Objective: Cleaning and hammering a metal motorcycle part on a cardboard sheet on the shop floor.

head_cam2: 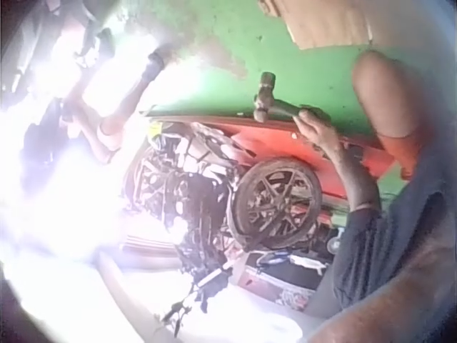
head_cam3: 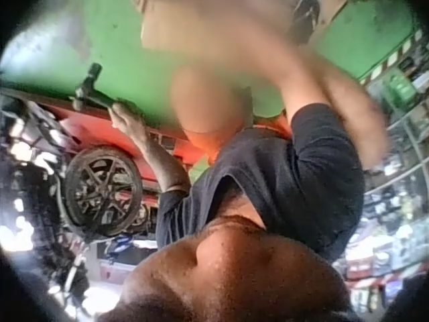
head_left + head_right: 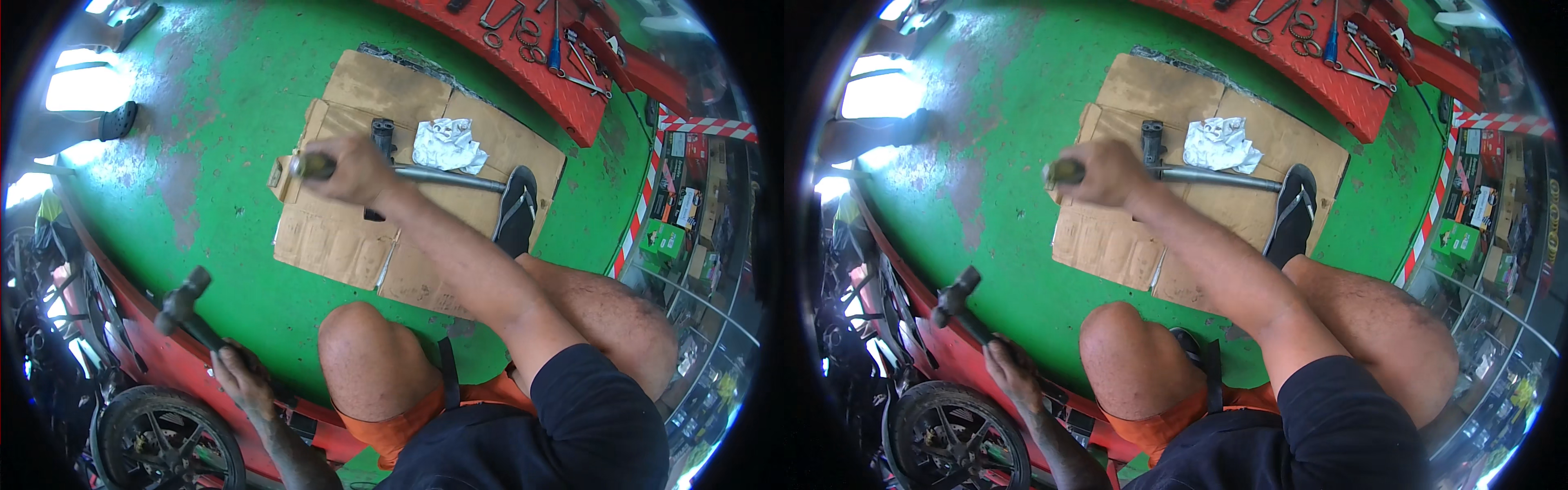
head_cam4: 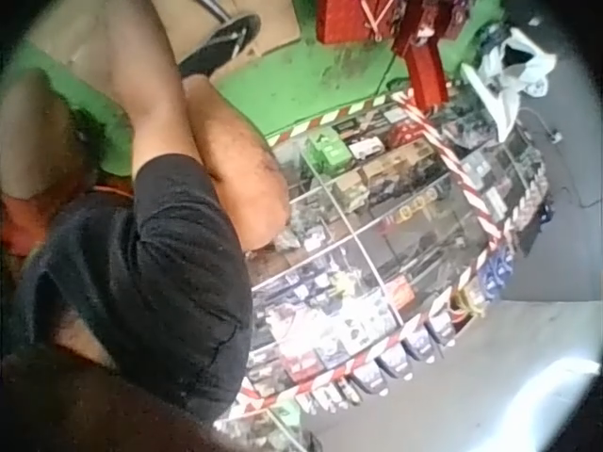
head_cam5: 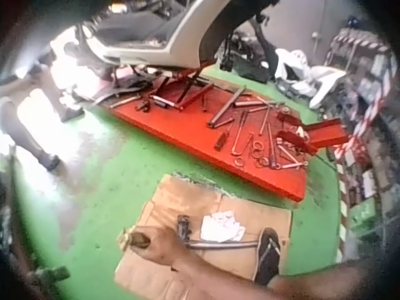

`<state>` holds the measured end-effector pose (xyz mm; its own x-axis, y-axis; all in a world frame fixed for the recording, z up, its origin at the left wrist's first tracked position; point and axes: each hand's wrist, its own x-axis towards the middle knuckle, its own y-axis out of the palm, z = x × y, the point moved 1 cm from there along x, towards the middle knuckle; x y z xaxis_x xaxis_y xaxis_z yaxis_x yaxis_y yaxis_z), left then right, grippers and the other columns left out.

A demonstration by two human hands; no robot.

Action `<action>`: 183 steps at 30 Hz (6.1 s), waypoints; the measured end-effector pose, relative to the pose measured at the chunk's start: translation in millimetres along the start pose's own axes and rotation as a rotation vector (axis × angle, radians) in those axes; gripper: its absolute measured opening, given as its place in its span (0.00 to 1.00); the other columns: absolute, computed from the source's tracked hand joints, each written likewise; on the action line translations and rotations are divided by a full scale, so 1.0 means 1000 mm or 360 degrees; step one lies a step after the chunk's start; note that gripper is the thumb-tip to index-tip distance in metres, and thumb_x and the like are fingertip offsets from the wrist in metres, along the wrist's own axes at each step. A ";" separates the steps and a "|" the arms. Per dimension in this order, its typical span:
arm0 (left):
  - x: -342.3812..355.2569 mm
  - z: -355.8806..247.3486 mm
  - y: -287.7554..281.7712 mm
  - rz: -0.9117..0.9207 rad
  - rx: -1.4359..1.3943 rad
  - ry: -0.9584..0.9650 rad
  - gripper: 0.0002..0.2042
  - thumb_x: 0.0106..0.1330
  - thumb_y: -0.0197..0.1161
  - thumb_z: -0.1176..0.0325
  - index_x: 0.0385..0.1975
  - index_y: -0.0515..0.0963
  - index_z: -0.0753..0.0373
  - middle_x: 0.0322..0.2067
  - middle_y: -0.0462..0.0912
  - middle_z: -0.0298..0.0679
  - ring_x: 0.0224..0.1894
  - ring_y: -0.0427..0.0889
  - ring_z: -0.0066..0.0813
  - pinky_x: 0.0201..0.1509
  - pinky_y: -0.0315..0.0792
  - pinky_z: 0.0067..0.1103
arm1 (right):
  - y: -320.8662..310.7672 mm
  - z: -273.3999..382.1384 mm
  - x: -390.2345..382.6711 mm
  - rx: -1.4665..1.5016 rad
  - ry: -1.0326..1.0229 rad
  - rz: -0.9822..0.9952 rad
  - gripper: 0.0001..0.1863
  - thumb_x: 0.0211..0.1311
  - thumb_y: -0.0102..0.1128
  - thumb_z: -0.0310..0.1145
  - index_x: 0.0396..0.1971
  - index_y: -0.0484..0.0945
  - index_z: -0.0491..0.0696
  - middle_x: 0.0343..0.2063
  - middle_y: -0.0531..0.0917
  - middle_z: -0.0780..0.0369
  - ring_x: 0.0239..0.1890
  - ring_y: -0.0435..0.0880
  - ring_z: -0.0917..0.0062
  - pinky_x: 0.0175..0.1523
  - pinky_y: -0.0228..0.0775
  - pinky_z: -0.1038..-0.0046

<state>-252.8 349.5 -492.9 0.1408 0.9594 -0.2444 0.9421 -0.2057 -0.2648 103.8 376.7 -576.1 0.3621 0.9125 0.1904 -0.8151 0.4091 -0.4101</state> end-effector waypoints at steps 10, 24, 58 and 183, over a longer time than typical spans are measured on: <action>-0.021 0.055 0.023 0.0185 0.0237 -0.0352 0.13 0.79 0.51 0.58 0.35 0.69 0.61 0.17 0.62 0.23 0.17 0.60 0.10 0.19 0.53 0.15 | 0.025 -0.063 -0.110 -0.0874 0.0294 0.0684 0.10 0.55 0.65 0.37 0.37 0.84 0.55 0.44 0.80 0.61 0.37 0.88 0.64 0.40 0.80 0.59; -0.006 0.058 0.031 0.0199 0.0335 -0.0359 0.14 0.79 0.51 0.57 0.34 0.69 0.60 0.17 0.62 0.23 0.16 0.60 0.10 0.18 0.52 0.15 | -0.064 -0.043 0.026 0.0681 0.0546 -0.0364 0.19 0.58 0.73 0.46 0.23 0.80 0.44 0.17 0.77 0.70 0.20 0.75 0.85 0.26 0.68 0.75; 0.085 -0.078 0.101 0.0442 0.0488 -0.0106 0.16 0.80 0.47 0.54 0.42 0.72 0.62 0.18 0.64 0.24 0.16 0.61 0.10 0.17 0.53 0.13 | -0.018 -0.059 0.072 0.0423 0.0501 0.0368 0.23 0.60 0.68 0.50 0.38 0.82 0.41 0.29 0.84 0.60 0.34 0.81 0.77 0.46 0.74 0.70; 0.078 0.198 0.097 0.0621 0.1302 0.0219 0.11 0.75 0.55 0.60 0.39 0.66 0.61 0.25 0.80 0.58 0.30 0.79 0.66 0.31 0.69 0.50 | -0.037 -0.018 -0.026 -0.0460 0.0139 0.0521 0.15 0.50 0.71 0.49 0.36 0.85 0.58 0.26 0.86 0.59 0.30 0.87 0.61 0.36 0.78 0.62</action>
<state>-210.2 366.3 -722.4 0.4881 0.7968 -0.3561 0.3182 -0.5424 -0.7775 132.7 337.7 -582.0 0.1527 0.9863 -0.0617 -0.7379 0.0723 -0.6710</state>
